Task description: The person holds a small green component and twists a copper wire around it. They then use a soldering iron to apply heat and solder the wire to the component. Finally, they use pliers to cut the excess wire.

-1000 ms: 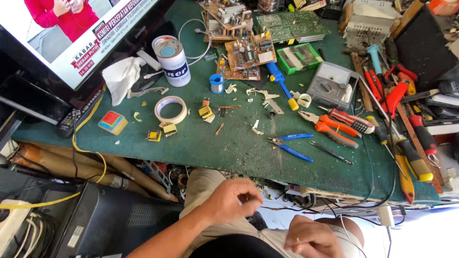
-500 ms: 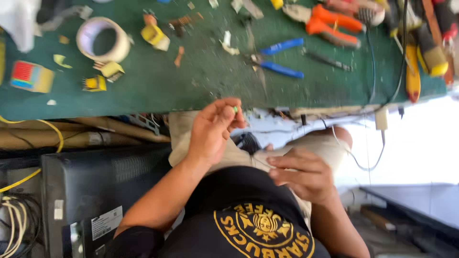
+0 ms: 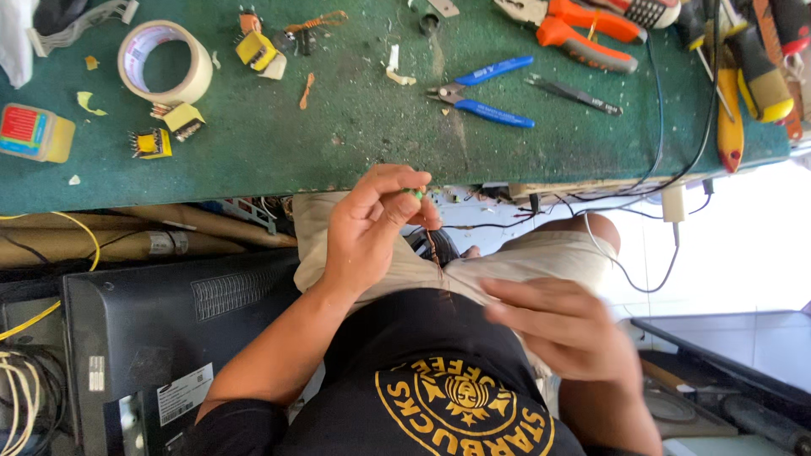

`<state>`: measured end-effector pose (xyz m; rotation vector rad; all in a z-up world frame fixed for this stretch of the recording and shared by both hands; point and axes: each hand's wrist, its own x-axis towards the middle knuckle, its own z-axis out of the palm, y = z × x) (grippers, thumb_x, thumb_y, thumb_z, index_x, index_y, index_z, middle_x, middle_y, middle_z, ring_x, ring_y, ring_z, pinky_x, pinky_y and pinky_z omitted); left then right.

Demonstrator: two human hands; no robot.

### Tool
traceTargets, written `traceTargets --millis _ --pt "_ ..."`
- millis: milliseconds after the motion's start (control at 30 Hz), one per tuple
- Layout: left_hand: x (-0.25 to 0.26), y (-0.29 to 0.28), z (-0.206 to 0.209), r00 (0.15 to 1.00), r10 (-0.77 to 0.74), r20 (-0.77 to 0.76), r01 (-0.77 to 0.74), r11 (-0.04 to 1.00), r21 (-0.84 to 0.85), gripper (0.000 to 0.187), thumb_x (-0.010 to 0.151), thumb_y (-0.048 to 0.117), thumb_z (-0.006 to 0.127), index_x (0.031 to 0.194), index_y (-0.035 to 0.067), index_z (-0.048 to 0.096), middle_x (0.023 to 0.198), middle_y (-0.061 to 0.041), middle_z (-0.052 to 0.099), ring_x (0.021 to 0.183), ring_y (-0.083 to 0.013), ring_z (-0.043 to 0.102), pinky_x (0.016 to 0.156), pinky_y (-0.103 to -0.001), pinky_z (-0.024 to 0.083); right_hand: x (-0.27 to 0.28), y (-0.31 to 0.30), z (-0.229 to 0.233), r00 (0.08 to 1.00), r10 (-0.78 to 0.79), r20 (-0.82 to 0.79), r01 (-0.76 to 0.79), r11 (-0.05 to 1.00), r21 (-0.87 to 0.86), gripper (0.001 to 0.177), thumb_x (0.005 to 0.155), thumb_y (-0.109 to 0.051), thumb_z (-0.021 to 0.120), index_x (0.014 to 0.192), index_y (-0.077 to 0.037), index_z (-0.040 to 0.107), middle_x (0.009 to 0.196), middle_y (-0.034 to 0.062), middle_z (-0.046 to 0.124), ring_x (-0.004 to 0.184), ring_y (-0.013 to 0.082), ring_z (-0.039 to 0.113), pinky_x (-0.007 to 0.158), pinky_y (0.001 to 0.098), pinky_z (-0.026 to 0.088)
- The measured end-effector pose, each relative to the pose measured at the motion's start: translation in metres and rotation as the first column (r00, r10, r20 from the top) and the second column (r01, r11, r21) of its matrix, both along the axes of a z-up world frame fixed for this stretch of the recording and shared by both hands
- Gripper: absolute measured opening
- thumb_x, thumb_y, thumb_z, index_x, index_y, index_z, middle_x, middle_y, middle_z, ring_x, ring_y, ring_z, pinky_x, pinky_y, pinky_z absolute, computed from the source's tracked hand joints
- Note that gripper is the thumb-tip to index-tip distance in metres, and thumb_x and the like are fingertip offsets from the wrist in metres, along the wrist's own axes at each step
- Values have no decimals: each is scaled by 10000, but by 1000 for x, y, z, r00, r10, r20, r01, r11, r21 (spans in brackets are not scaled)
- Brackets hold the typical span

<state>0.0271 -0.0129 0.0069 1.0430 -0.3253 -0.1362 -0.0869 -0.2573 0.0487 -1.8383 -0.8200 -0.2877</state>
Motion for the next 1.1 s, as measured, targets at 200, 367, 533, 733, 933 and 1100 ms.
traceTargets --millis 200,367,533,733,933,1100 --pt "-11 -6 -9 981 -73 179 49 990 134 323 963 -66 737 1265 -152 664 1083 -215 638 752 -302 791 775 -456 721 14 1 11 900 -426 95 416 903 107 357 838 14 806 1132 197 718 1165 393 699 1027 515 703 950 643 561" --pt "-17 -2 -4 950 -107 294 24 962 270 329 890 -46 838 1192 -111 724 1023 -188 713 786 -236 757 706 -373 666 27 30 0 879 -471 -78 462 880 -107 302 891 -89 848 1187 -55 804 1120 140 787 983 386 767 874 479 613" --pt "-21 4 -2 966 -149 213 93 963 254 316 866 -39 873 1152 -79 746 1027 -193 749 761 -193 705 662 -336 635 35 24 -5 886 -460 63 464 877 -122 117 945 -54 821 1035 -119 861 947 58 736 697 226 682 686 367 604" --pt "-24 -2 1 976 -164 143 122 957 264 275 871 -65 866 1128 -67 768 1036 -212 773 805 -175 712 670 -320 629 42 27 3 881 -379 284 436 882 -177 127 946 -16 771 997 -104 846 930 112 716 645 258 616 638 390 567" --pt "-30 0 -26 988 -153 -24 155 968 199 254 892 -56 854 1130 -66 765 1067 -184 780 856 -140 728 702 -291 642 47 26 8 877 -355 325 429 882 -193 133 1010 -22 718 948 -55 830 904 117 744 666 267 655 657 351 579" --pt "-25 2 -16 988 -147 -49 155 951 269 285 860 -58 886 1122 -69 776 1050 -183 790 865 -144 742 733 -281 652 44 13 10 918 -329 222 368 915 -166 172 1022 -7 680 996 -74 837 950 121 718 645 246 631 621 372 572"
